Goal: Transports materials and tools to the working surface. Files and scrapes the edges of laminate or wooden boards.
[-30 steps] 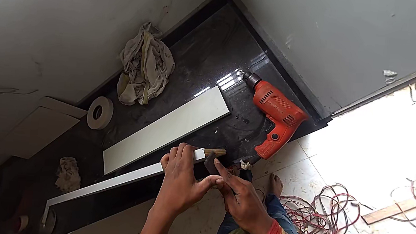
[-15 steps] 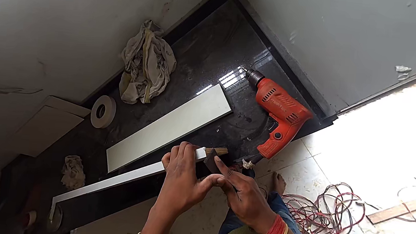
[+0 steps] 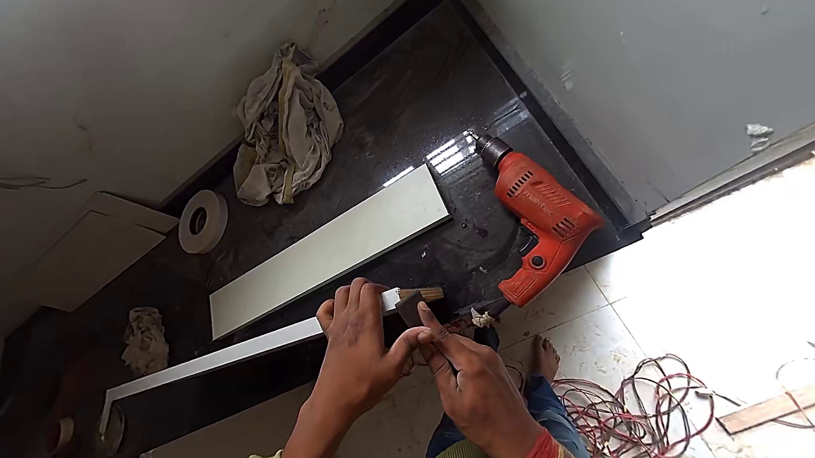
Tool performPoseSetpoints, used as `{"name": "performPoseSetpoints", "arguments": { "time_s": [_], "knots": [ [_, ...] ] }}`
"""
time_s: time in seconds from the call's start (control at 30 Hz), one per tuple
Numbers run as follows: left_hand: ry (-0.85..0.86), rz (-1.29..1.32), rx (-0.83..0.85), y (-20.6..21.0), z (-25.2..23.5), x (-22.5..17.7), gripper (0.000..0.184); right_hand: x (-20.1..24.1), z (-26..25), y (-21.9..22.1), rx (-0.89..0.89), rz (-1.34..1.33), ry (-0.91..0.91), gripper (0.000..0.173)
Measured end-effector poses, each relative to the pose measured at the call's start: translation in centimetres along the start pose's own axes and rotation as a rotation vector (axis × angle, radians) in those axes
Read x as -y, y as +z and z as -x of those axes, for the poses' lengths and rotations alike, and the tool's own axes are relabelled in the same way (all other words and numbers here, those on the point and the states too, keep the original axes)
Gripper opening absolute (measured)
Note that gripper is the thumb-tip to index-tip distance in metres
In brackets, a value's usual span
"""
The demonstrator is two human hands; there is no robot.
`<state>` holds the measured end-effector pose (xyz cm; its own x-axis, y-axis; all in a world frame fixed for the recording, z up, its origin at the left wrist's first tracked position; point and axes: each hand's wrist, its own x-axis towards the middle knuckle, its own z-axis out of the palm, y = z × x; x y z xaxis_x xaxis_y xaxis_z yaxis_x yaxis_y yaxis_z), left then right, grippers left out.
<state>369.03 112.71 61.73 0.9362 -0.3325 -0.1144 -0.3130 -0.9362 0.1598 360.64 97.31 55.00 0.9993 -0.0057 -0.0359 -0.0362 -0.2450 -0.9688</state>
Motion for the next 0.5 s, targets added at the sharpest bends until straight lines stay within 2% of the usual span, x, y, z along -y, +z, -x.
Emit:
{"name": "performPoseSetpoints", "arguments": {
  "time_s": [0.13, 0.5],
  "knots": [
    [0.044, 0.000, -0.036, 0.1, 0.2, 0.0, 0.095, 0.5, 0.2, -0.2, 0.016, -0.034, 0.012, 0.045],
    [0.029, 0.028, -0.017, 0.1, -0.1, 0.2, 0.094, 2.3, 0.0, 0.3, -0.013, 0.022, 0.093, 0.045]
  ]
}}
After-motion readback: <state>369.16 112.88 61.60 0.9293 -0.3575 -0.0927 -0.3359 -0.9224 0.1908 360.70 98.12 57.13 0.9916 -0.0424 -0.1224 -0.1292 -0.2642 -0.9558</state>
